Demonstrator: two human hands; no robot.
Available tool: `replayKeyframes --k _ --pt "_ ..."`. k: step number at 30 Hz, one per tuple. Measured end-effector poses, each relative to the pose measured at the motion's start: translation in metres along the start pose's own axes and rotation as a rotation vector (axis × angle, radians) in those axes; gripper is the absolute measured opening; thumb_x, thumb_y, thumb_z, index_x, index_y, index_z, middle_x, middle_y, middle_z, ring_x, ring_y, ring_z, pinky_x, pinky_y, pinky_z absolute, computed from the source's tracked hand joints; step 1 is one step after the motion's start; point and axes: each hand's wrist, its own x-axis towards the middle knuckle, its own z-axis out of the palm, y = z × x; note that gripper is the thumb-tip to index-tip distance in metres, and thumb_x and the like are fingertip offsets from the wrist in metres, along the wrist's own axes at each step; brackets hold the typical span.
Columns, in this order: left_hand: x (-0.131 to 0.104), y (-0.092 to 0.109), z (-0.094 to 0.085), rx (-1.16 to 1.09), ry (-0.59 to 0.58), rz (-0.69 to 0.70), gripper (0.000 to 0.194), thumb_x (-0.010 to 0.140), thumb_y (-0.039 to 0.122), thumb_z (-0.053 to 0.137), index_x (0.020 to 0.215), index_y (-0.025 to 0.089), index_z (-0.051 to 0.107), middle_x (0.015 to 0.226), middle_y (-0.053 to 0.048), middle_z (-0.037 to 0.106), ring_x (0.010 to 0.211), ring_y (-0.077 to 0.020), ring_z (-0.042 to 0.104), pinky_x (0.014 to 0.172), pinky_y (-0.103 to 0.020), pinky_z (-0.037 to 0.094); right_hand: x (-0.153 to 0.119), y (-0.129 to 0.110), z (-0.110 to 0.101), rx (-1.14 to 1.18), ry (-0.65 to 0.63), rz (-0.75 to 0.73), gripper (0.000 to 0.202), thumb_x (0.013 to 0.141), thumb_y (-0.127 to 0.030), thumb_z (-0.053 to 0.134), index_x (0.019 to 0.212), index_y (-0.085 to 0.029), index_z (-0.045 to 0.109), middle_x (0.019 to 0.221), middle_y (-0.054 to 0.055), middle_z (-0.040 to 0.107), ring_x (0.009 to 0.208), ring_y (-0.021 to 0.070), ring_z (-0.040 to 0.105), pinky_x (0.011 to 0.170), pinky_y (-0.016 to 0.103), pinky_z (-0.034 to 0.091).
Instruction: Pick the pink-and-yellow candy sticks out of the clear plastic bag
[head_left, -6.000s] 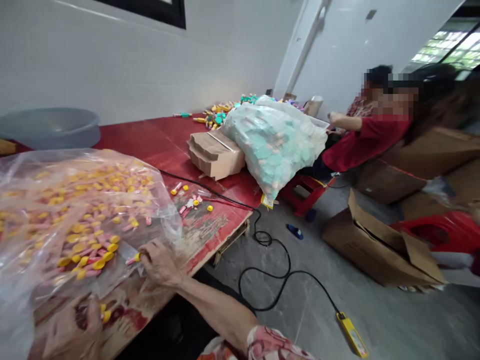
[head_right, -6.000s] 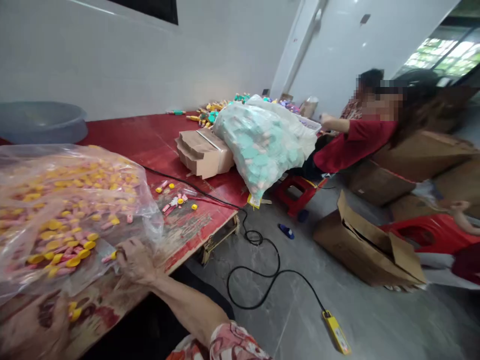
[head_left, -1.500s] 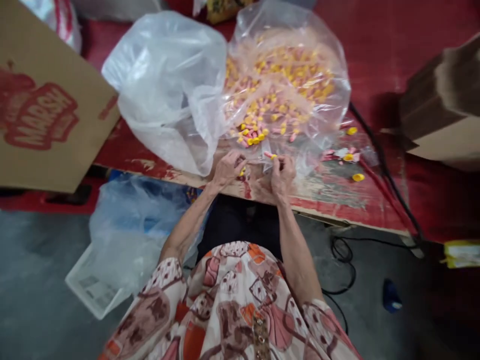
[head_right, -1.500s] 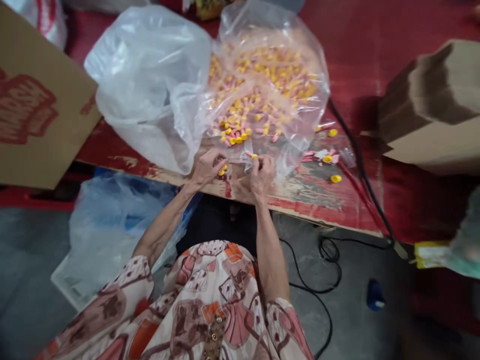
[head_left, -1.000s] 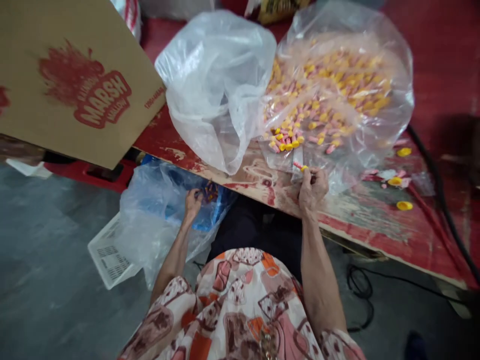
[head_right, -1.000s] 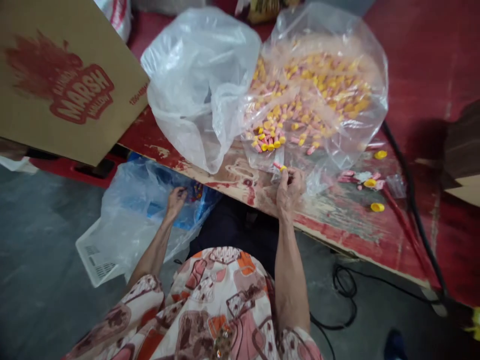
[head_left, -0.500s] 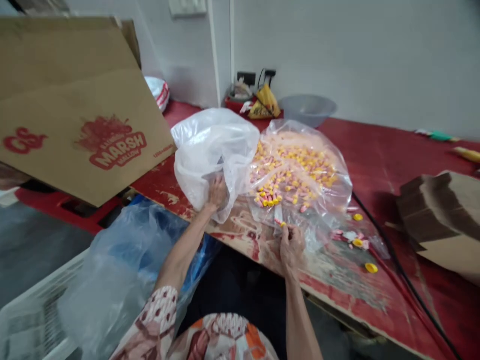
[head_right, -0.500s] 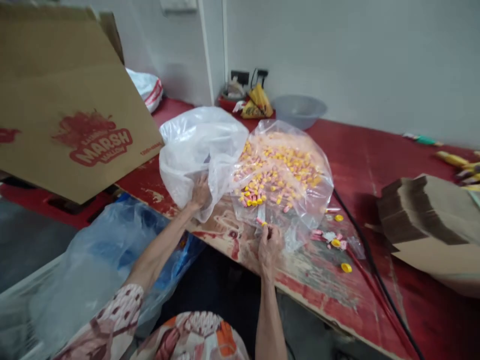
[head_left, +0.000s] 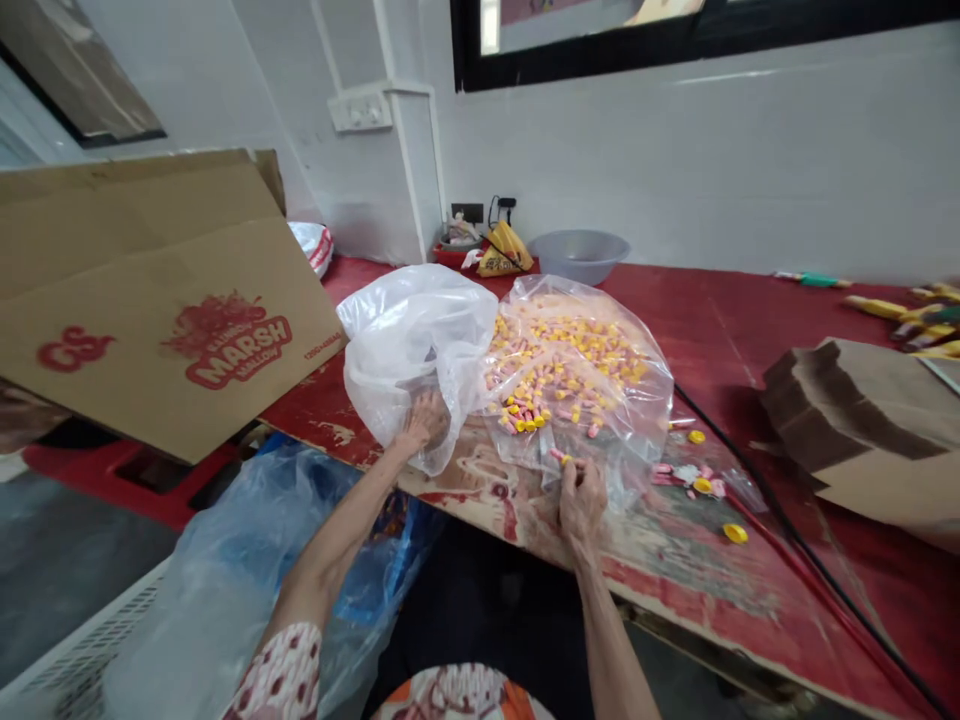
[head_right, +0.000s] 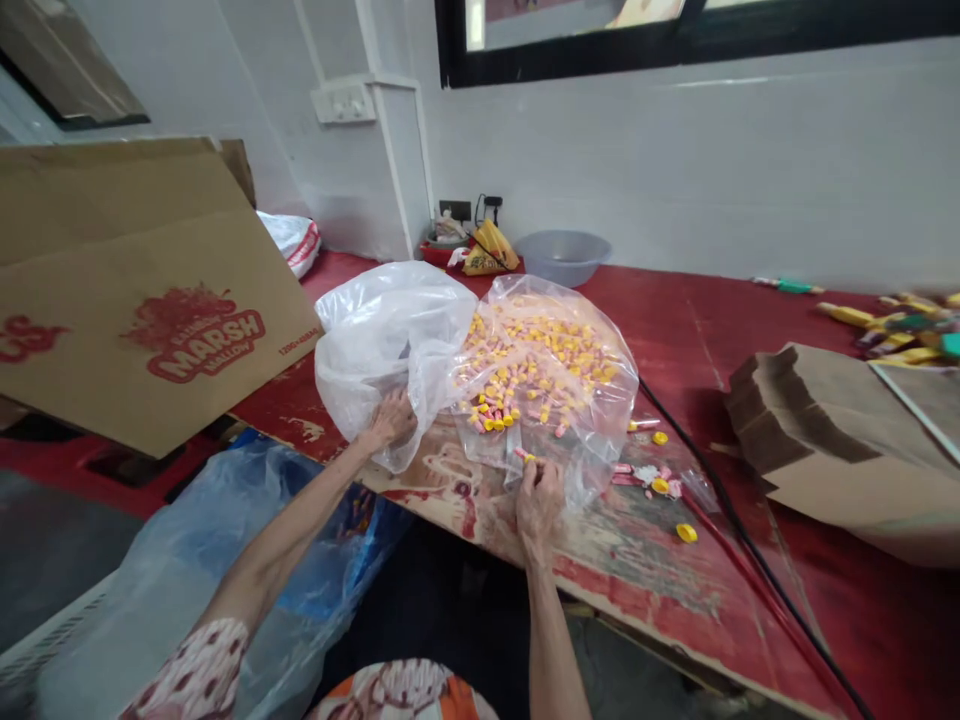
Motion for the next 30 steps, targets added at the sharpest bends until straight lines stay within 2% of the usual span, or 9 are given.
replayKeyframes --k 3,8,11,14,16,18,22,26,30 --pt "-0.007 -0.012 -0.003 -0.105 0.047 -0.088 0.031 0.094 0.024 0.073 0.122 0.02 0.061 0.118 -0.015 0.073 0.112 -0.034 0.071 0.099 -0.045 0.059 0.001 -0.002 -0.003 0.02 0.034 -0.013 0.039 0.103 -0.06 0.045 0.093 -0.026 0.062 0.097 0.012 0.072 0.094 0.03 0.066 0.088 0.045 0.054" --pt "-0.017 -0.026 -0.01 -0.362 0.243 -0.231 0.036 0.098 0.034 0.077 0.124 0.021 0.056 0.117 -0.011 0.071 0.1 -0.025 0.069 0.089 -0.036 0.058 0.001 -0.002 -0.003 -0.038 -0.103 -0.029 0.032 0.101 -0.051 0.043 0.087 -0.027 0.057 0.094 0.011 0.069 0.093 0.0288 0.064 0.089 0.045 0.054" --pt "-0.026 -0.019 -0.017 -0.475 0.379 -0.234 0.035 0.101 0.034 0.072 0.129 0.022 0.055 0.122 -0.009 0.069 0.104 -0.0214 0.067 0.093 -0.032 0.058 0.004 -0.005 -0.003 0.015 -0.058 -0.011 0.031 0.103 -0.052 0.047 0.089 -0.026 0.059 0.097 0.01 0.069 0.093 0.0275 0.063 0.087 0.043 0.053" --pt "-0.04 0.004 -0.021 -0.578 0.448 -0.106 0.037 0.102 0.04 0.073 0.132 0.023 0.059 0.108 -0.003 0.066 0.091 -0.018 0.062 0.085 -0.028 0.055 0.002 -0.009 -0.002 0.064 -0.048 -0.021 0.032 0.106 -0.053 0.048 0.094 -0.026 0.061 0.101 0.009 0.07 0.092 0.0254 0.063 0.088 0.041 0.053" --pt "-0.048 0.026 -0.016 -0.636 0.419 0.053 0.039 0.101 0.043 0.077 0.132 0.024 0.063 0.096 0.001 0.063 0.08 -0.0166 0.058 0.077 -0.027 0.053 -0.001 -0.01 0.001 0.037 -0.099 -0.027 0.032 0.107 -0.052 0.046 0.093 -0.026 0.059 0.1 0.009 0.07 0.093 0.0255 0.064 0.089 0.041 0.053" --pt "-0.053 0.049 -0.004 -0.631 0.333 0.212 0.038 0.101 0.044 0.078 0.131 0.025 0.067 0.097 0.0 0.065 0.081 -0.0175 0.061 0.08 -0.029 0.055 -0.004 -0.009 0.003 -0.005 -0.155 -0.021 0.032 0.106 -0.051 0.043 0.089 -0.027 0.056 0.096 0.009 0.068 0.093 0.0267 0.063 0.09 0.042 0.053" --pt "-0.046 0.087 0.036 -0.502 0.135 0.451 0.033 0.104 0.034 0.075 0.135 0.025 0.068 0.128 -0.01 0.073 0.122 -0.0264 0.07 0.111 -0.041 0.058 -0.002 -0.004 0.0 -0.003 -0.135 -0.003 0.031 0.105 -0.051 0.044 0.092 -0.026 0.057 0.099 0.01 0.069 0.095 0.0275 0.064 0.091 0.043 0.053" --pt "-0.031 0.1 0.07 -0.349 -0.048 0.552 0.047 0.102 0.021 0.072 0.147 0.025 0.062 0.146 -0.015 0.068 0.139 -0.0317 0.065 0.123 -0.053 0.056 0.003 0.002 -0.013 0.004 -0.084 -0.02 0.033 0.107 -0.054 0.045 0.095 -0.026 0.058 0.099 0.008 0.07 0.094 0.0255 0.065 0.092 0.041 0.054" --pt "-0.026 0.097 0.079 -0.296 -0.097 0.595 0.058 0.101 0.015 0.066 0.157 0.028 0.056 0.156 -0.016 0.06 0.147 -0.0326 0.061 0.124 -0.054 0.057 0.007 0.01 -0.021 -0.085 -0.112 -0.008 0.036 0.107 -0.056 0.041 0.092 -0.027 0.055 0.095 0.008 0.068 0.09 0.0258 0.063 0.088 0.041 0.052"
